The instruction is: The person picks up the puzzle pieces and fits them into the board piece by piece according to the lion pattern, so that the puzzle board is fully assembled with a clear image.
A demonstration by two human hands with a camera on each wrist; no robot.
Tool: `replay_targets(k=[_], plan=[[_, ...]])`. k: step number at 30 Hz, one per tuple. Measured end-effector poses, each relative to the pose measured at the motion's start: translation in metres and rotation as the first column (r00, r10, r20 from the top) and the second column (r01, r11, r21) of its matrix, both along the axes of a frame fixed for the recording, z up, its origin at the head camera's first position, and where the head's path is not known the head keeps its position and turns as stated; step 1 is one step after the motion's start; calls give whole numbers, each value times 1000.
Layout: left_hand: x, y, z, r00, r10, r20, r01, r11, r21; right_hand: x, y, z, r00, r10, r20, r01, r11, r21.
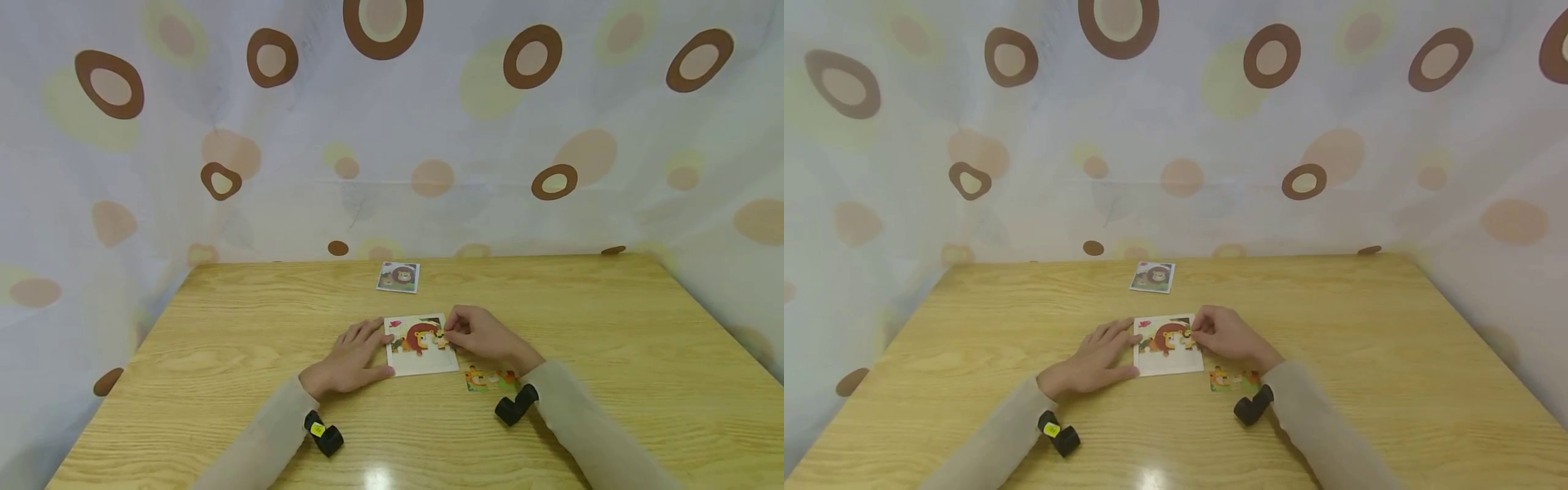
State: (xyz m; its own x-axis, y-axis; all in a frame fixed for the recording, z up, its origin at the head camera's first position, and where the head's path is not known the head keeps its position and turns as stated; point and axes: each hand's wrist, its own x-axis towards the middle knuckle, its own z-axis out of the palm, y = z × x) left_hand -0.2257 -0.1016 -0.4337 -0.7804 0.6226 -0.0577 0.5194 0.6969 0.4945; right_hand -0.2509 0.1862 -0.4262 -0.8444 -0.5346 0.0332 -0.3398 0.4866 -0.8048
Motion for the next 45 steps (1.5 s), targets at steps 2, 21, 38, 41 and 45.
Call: replay_targets(k=[2,21,38,41,45], plan=[[0,0,0,1000,-1,2,1,1000,2,0,-5,-1,999,-7,-35,8,1000,20],[0,0,1,1000,-4,-9,4,1000,8,7,-36,10,982,-139,-125,161,969,189],[3,-1,-1,1000,-8,-5,8,1000,2,14,-46,2,937,-298,-183,343,886,314],[1,0,-1,1000,-11,-15,11,1000,5,13,-45,4,942,-289,-173,331,889,316],[1,-2,-2,1000,-9,-19,9,1000,-3,12,-38,8,976,-181,-121,207,943,262]])
